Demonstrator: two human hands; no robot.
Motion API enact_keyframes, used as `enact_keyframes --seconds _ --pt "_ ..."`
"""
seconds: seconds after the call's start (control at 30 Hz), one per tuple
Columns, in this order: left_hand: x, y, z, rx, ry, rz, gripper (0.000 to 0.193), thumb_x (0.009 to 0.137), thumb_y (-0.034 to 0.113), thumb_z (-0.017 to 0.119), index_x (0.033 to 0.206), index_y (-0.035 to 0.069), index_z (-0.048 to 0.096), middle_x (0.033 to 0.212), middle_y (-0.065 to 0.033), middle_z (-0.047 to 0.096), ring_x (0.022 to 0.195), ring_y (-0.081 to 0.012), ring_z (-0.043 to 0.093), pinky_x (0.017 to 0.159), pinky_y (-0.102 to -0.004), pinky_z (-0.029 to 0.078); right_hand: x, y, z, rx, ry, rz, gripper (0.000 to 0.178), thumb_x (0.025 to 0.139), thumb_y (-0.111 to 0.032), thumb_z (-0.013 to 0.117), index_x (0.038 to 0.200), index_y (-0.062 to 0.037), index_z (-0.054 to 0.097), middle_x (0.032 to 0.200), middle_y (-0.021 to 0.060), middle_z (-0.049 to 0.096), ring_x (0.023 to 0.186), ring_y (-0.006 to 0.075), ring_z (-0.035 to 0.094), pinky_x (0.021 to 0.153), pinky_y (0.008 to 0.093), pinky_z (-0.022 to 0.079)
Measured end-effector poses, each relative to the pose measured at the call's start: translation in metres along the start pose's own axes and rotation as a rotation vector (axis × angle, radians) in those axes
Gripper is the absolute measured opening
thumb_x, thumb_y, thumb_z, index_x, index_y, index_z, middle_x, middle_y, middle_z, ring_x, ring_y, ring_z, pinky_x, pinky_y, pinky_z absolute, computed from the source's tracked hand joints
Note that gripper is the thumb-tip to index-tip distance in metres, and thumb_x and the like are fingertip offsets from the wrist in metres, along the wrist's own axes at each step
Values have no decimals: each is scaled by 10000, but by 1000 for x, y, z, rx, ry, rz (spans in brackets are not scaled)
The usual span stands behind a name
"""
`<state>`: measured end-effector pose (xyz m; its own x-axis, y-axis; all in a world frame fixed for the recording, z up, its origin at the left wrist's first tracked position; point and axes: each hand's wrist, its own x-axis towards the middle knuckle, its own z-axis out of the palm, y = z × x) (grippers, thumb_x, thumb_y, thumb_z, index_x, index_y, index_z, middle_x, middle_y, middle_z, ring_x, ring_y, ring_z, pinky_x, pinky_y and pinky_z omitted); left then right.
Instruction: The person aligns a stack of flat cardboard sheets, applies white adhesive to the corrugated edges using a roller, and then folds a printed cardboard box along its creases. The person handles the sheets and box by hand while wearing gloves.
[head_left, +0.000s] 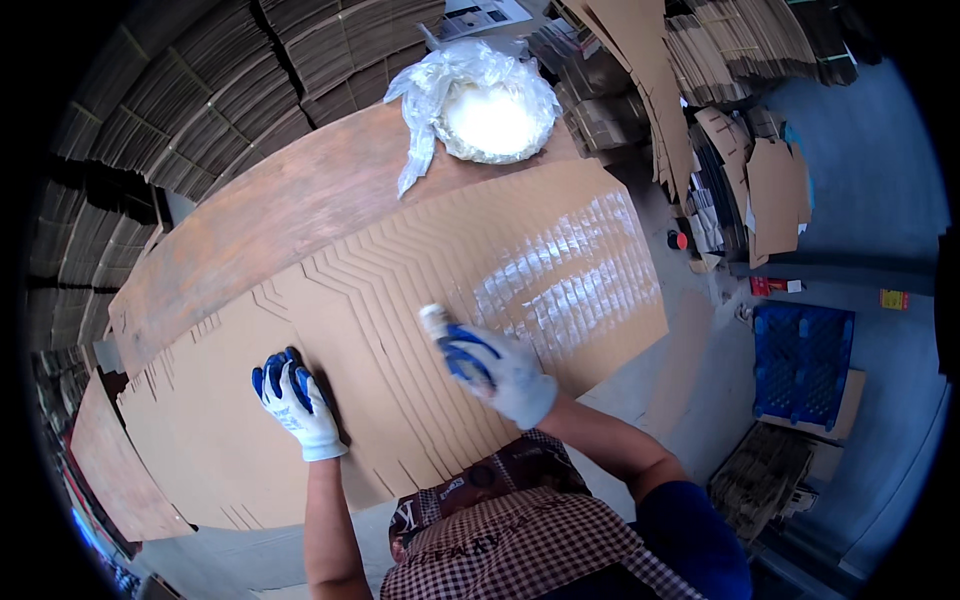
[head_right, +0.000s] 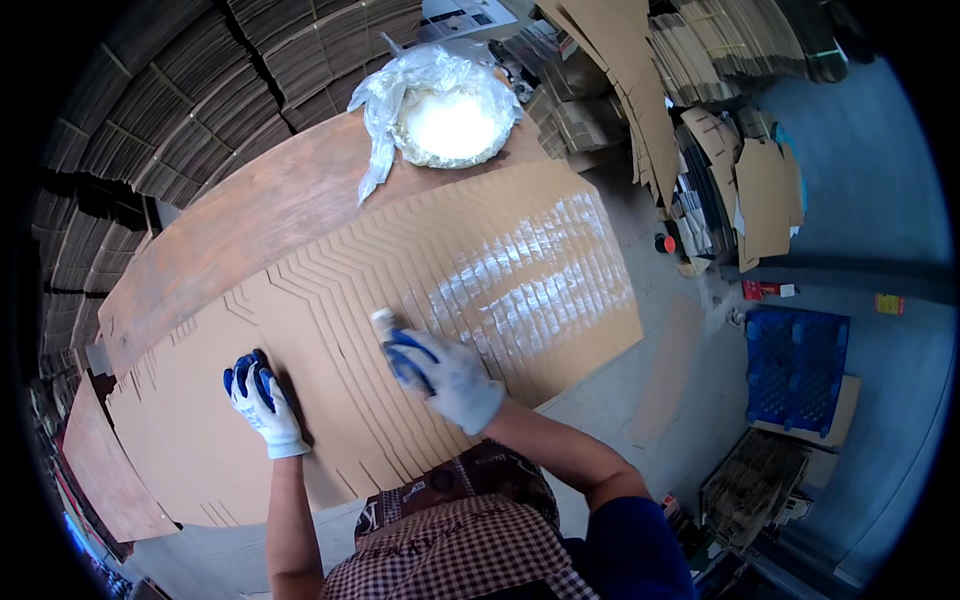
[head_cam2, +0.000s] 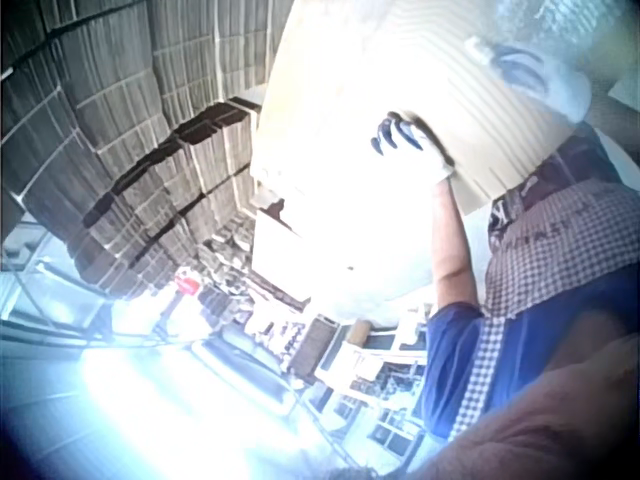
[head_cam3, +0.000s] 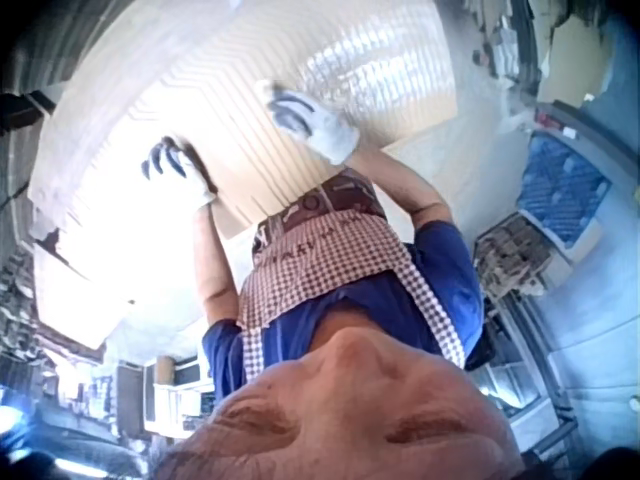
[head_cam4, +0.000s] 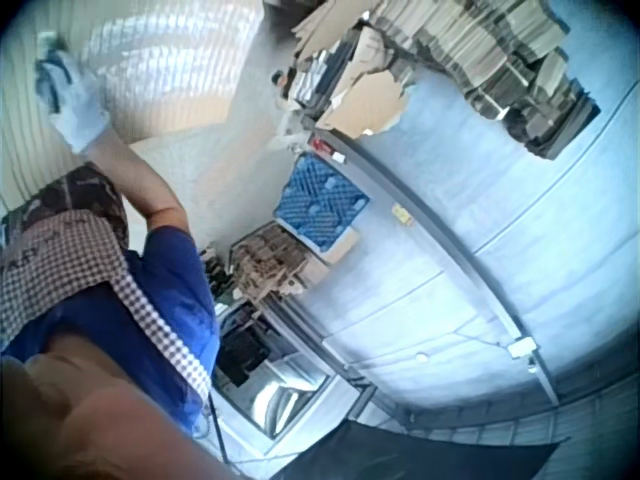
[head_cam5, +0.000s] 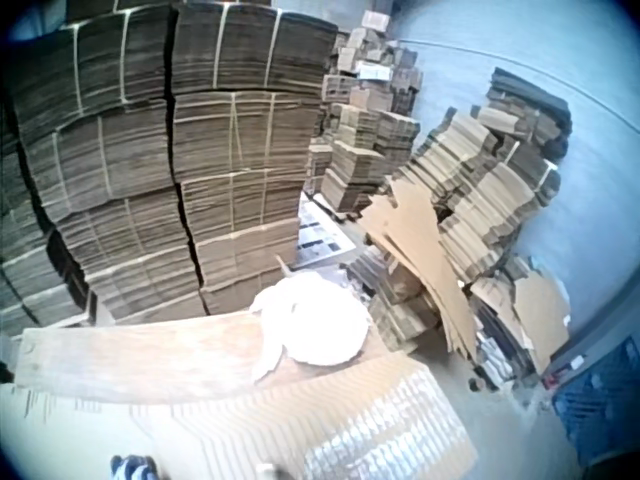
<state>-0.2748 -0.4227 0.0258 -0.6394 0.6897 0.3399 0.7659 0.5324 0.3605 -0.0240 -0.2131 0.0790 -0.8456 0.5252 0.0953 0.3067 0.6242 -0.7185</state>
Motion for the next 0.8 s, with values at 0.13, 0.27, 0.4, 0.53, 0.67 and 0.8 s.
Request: enact_keyframes --seconds 0.13,0.27,0.4,0.53,0.67,0.8 --pt "0 -2 8 -6 34 19 348 1011 243 527 1259 13 606 1284 -156 606 1227 -408 509 1156 -547 284 36 40 13 252 238 309 499 827 -196 799 1258 -43 601 1163 172 663 1034 358 672 892 405 555" --pt "-7 -5 2 11 36 -28 344 1013 240 532 1263 15 603 1311 -161 585 1261 -415 485 1155 -553 285 50 75 -38 29 484 563 491 819 -225 821 1214 -33 603 1130 181 662 1025 352 674 880 408 550" --pt "-7 -6 4 1 -14 -21 323 1007 207 544 1260 16 607 1323 -162 575 1282 -419 469 1159 -556 286 51 50 -14 25 445 386 422 828 -223 815 1148 -28 619 1096 184 647 962 356 670 851 410 545" --pt "-7 -8 6 23 -5 -15 315 999 184 559 1261 17 609 1316 -157 574 1281 -421 468 1164 -559 285 63 97 -33 -13 506 500 399 799 -221 837 1084 -29 633 1048 167 641 898 343 660 814 401 539" --pt "-6 -6 4 6 3 -27 316 999 188 563 1262 16 598 1310 -160 575 1294 -433 459 1163 -568 284 60 117 -58 -55 569 559 402 788 -215 845 1078 -35 633 1013 163 647 896 338 662 811 394 536" --pt "-4 -3 4 16 -1 -26 298 994 183 569 1240 17 599 1308 -162 574 1298 -431 456 1164 -575 282 63 122 -64 -336 524 488 378 798 -271 830 1031 -57 623 1029 182 645 896 380 656 793 432 537"
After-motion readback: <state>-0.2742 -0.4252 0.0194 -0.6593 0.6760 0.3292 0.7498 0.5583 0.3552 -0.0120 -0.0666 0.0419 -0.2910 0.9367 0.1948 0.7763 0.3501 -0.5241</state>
